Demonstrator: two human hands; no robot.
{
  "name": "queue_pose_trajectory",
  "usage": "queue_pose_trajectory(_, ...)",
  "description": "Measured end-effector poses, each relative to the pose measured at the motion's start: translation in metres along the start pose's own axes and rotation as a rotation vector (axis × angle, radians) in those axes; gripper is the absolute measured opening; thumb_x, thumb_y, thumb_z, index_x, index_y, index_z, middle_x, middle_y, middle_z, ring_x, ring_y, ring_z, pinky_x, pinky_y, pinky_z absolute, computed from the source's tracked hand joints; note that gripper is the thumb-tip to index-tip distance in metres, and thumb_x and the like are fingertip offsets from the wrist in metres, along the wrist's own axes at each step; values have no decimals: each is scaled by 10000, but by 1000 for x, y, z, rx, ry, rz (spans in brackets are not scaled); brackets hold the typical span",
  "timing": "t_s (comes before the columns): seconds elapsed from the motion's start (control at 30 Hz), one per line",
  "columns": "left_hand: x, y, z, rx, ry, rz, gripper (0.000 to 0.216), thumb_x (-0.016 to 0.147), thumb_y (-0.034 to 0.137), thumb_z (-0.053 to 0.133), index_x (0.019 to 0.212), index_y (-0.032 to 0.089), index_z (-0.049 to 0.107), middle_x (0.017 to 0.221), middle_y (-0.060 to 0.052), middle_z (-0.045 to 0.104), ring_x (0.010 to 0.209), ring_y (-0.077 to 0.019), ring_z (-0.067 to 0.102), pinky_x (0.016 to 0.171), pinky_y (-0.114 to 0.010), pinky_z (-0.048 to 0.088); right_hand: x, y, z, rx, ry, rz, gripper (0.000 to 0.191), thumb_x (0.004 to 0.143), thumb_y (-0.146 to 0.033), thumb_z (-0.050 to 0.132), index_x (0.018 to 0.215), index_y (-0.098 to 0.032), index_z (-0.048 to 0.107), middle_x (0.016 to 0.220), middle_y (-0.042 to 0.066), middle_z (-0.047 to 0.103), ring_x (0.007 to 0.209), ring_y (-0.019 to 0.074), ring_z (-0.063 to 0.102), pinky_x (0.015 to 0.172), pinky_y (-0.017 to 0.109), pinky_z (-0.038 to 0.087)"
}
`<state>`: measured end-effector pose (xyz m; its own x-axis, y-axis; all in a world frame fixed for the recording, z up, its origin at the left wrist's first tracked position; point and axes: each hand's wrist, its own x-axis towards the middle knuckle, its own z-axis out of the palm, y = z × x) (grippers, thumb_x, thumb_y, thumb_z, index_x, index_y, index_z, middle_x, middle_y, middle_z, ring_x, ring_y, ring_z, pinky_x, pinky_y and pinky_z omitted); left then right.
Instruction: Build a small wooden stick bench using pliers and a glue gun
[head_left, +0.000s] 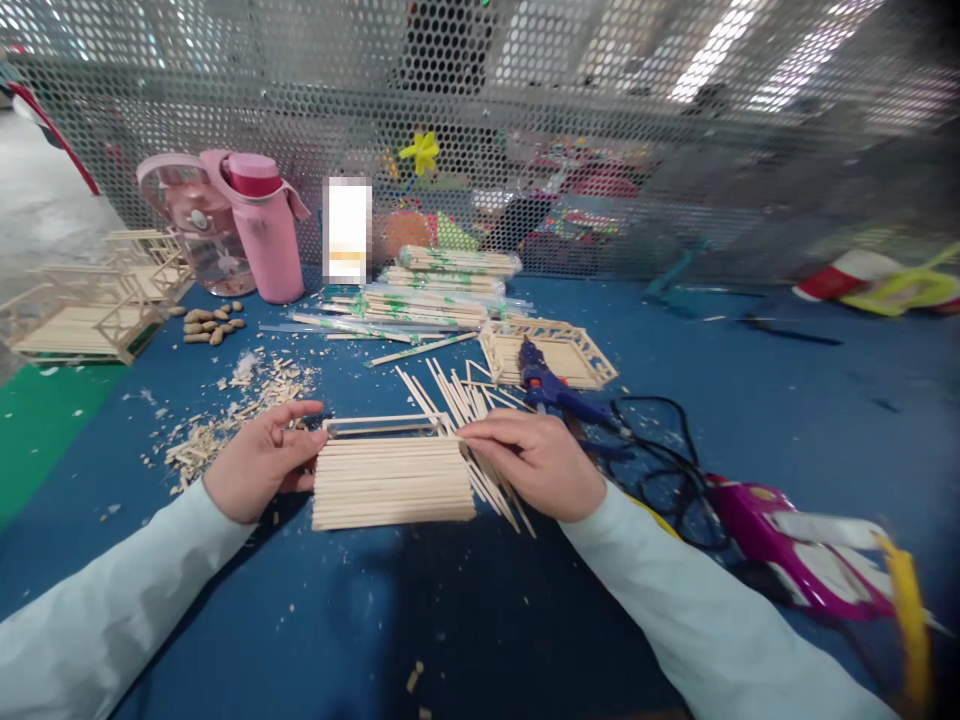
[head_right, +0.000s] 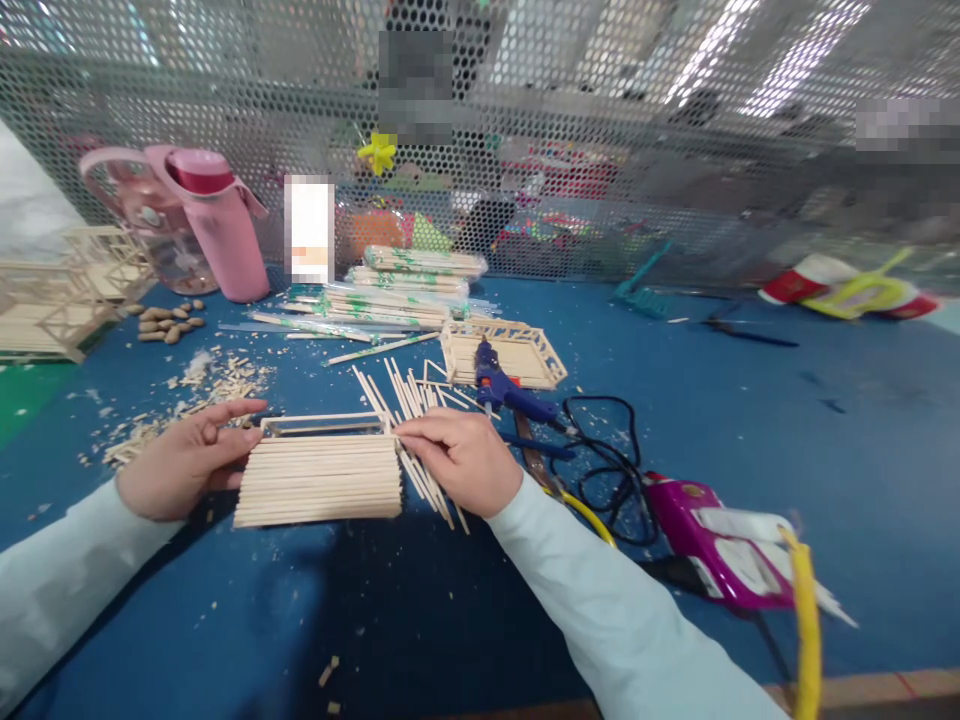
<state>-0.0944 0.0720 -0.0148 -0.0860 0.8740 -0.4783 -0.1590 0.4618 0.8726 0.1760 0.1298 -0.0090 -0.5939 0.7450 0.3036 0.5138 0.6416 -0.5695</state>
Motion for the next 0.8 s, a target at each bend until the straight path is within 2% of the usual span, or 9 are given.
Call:
queue_pose_trajectory(0.27, -1, -2, 4, 17, 4, -28, 727, 527, 320, 764, 1175, 183, 464, 616, 49, 662, 554, -127, 636, 526, -254, 538, 2, 0, -5, -16, -48, -4, 204, 824, -201, 512, 824, -205, 716, 775, 44, 713, 706, 153, 650, 657, 255, 497)
queue_pose_trajectory(0.5, -1, 1, 1, -5, -27, -28, 903, 415, 344, 831, 1212, 187, 436, 614, 36, 676, 575, -129, 645, 560, -245, 550, -2, -4, -2, -137, -54, -9, 195, 828, -190, 503, 821, -176, 697, 799, 59, 708, 724, 163, 646, 649, 263, 474)
queue_pose_trajectory(0.8, -3, 0, 4, 32, -5, 9, 855, 432, 364, 819, 1187, 202, 452, 605, 50, 647, 557, -110, 610, 537, -225, 524, -2, -9, 1, -164, -42, 7, 197, 848, -178, 491, 813, -163, 684, 803, 58, 696, 736, 161, 629, 673, 259, 453)
